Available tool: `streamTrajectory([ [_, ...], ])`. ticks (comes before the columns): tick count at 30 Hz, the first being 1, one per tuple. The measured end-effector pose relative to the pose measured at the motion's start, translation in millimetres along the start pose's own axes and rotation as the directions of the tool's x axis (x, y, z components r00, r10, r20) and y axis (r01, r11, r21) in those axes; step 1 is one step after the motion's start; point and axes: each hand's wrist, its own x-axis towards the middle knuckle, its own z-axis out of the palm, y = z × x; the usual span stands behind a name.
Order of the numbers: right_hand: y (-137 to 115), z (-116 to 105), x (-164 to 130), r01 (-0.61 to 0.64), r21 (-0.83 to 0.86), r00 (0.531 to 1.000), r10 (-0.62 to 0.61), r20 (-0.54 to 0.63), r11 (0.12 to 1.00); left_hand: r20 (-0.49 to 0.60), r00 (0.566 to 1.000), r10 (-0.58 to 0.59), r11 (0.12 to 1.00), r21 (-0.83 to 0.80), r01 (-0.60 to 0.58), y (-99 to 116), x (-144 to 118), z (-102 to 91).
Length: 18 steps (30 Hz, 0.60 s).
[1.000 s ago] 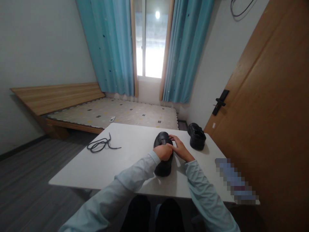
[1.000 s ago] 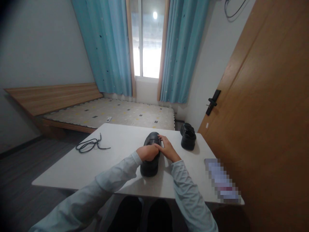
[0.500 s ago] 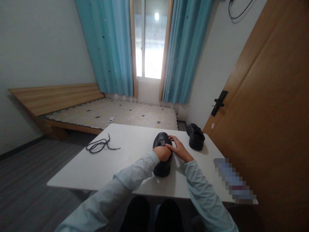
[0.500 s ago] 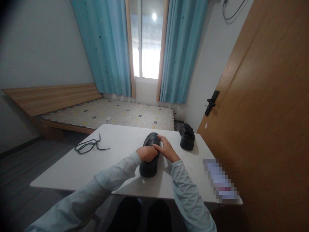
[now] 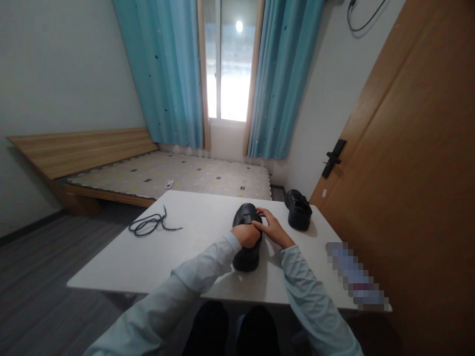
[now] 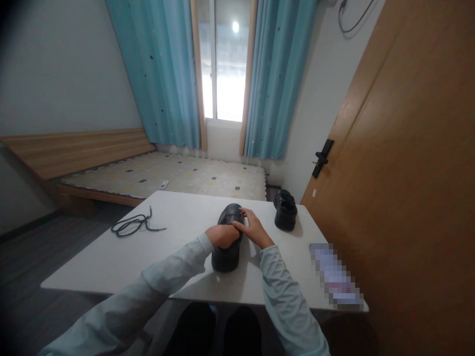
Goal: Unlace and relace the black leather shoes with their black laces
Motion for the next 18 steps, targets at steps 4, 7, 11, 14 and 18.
streamTrajectory([
  [4, 1, 0, 1, 0.001, -0.01, 1.0, -0.001, 0.0, 1.0, -0.055, 0.998, -0.041, 0.999, -0.019, 0.04, -1, -1, 5.1],
  [7, 2, 0, 1, 0.0, -0.011, 1.0, 0.0, 0.005, 1.0, -0.133, 0.987, -0.095, 0.995, -0.037, 0.091, -1, -7, 10.6],
  [11, 3, 1, 2, 0.004, -0.006, 1.0, -0.004, 0.002, 1.0, -0.27, 0.944, -0.192, 0.979, -0.114, 0.167, 3, -20, 13.1],
  [14, 3, 1, 2, 0.011, 0.001, 1.0, -0.011, -0.005, 1.0, -0.321, 0.915, -0.243, 0.967, -0.152, 0.203, 7, -28, 9.0],
  [18, 3, 1, 1, 0.018, 0.007, 1.0, -0.018, 0.004, 1.0, -0.343, 0.893, -0.291, 0.954, -0.167, 0.247, 9, -34, 0.7],
])
